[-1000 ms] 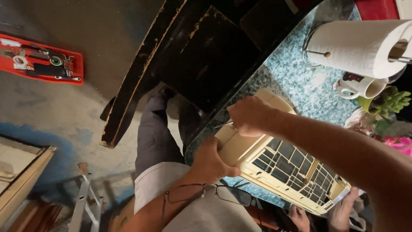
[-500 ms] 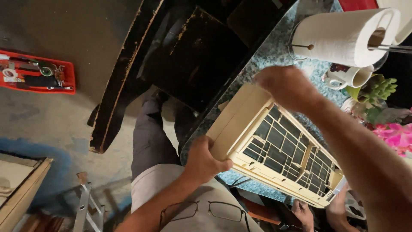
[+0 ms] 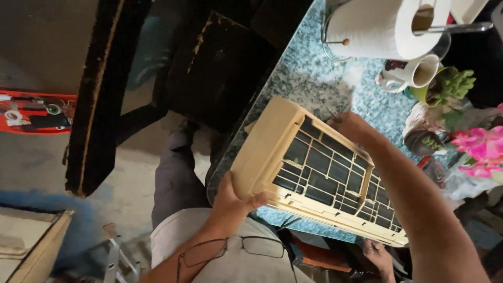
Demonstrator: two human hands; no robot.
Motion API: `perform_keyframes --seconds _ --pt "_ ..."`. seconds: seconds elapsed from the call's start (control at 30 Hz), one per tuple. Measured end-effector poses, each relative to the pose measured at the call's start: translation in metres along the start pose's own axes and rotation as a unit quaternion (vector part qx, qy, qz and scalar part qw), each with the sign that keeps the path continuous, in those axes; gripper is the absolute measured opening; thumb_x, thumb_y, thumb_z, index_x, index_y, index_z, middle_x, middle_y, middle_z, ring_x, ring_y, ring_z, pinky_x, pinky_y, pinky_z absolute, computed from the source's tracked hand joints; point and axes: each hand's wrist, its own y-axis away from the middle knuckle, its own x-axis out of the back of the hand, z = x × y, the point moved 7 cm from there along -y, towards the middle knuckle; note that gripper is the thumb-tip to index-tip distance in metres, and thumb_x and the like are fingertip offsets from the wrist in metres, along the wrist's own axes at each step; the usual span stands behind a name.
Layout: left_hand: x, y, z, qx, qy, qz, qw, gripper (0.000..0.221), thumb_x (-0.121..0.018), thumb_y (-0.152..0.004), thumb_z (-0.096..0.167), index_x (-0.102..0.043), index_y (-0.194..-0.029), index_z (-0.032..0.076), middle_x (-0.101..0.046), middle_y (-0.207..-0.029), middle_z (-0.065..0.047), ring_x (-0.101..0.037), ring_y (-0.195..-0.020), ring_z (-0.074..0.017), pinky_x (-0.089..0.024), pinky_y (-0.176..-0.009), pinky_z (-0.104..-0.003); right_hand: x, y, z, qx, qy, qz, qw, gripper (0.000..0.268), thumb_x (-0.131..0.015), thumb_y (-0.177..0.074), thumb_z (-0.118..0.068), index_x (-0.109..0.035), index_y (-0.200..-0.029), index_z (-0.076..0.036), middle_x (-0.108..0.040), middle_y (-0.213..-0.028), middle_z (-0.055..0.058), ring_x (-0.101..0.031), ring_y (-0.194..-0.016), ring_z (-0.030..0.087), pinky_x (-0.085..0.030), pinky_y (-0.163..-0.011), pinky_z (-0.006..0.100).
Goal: Prying the bottom casing of an air conditioning unit using a flathead screwdriver to release the plastic clips.
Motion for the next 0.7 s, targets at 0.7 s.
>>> perform_keyframes --seconds 0.7 --pt "-0.019 -0.002 -0.030 -0.053 0.047 0.002 0.997 0.117 -0.085 -0.048 0.008 -0.041 -0.156 0.021 -0.062 -0.115 -0.005 -0.057 -0.097 -0.0206 -0.052 -0.069 -0.033 0.005 0.074 -0.030 0.024 -0.093 -0.073 0.993 0.058 -0.043 -0.105 -0.046 -0.058 -0.140 -0.001 -0.054 -0.150 0.022 -0.052 -0.137 0.041 -0.035 -0.121 0.057"
